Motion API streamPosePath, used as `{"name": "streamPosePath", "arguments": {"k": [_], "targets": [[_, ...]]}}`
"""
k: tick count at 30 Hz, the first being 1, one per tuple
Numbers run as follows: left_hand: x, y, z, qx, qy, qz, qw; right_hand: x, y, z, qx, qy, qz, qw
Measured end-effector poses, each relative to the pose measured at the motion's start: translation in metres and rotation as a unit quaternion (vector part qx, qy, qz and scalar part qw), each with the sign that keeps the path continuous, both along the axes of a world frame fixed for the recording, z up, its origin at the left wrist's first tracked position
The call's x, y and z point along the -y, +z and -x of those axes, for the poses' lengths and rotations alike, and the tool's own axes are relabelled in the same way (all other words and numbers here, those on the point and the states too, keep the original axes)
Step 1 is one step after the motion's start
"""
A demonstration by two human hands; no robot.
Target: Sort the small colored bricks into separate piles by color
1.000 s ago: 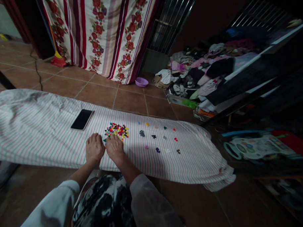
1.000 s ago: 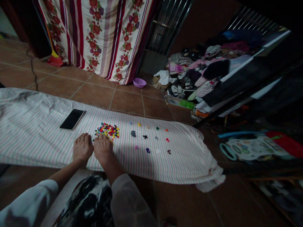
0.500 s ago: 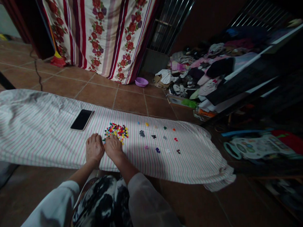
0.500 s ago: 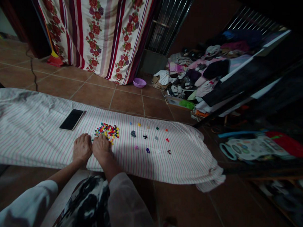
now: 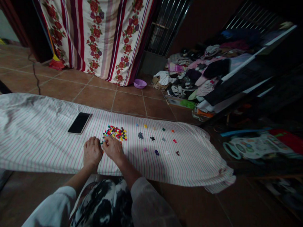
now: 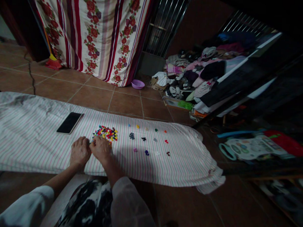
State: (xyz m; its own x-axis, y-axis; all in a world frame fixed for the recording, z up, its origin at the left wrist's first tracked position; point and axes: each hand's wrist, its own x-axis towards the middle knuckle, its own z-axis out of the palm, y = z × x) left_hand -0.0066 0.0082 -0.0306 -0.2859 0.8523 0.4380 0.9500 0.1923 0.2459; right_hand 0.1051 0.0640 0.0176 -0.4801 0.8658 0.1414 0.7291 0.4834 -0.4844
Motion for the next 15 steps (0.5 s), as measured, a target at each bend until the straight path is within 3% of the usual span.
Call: {"name": "streamPosePath", "arguments": {"k": [8, 15], "targets": [[-0.001, -0.004, 0.000, -0.016, 0.001, -0.002, 1.000, -0.048, -0.017, -0.034, -0.147, -0.096, 0.063, 0.983], [-0.001, -0.005, 0.000, -0.018, 0.005, -0.005, 1.000, -0.105, -0.023, -0.092, -0.118, -0.190, 0.015, 0.975]]}}
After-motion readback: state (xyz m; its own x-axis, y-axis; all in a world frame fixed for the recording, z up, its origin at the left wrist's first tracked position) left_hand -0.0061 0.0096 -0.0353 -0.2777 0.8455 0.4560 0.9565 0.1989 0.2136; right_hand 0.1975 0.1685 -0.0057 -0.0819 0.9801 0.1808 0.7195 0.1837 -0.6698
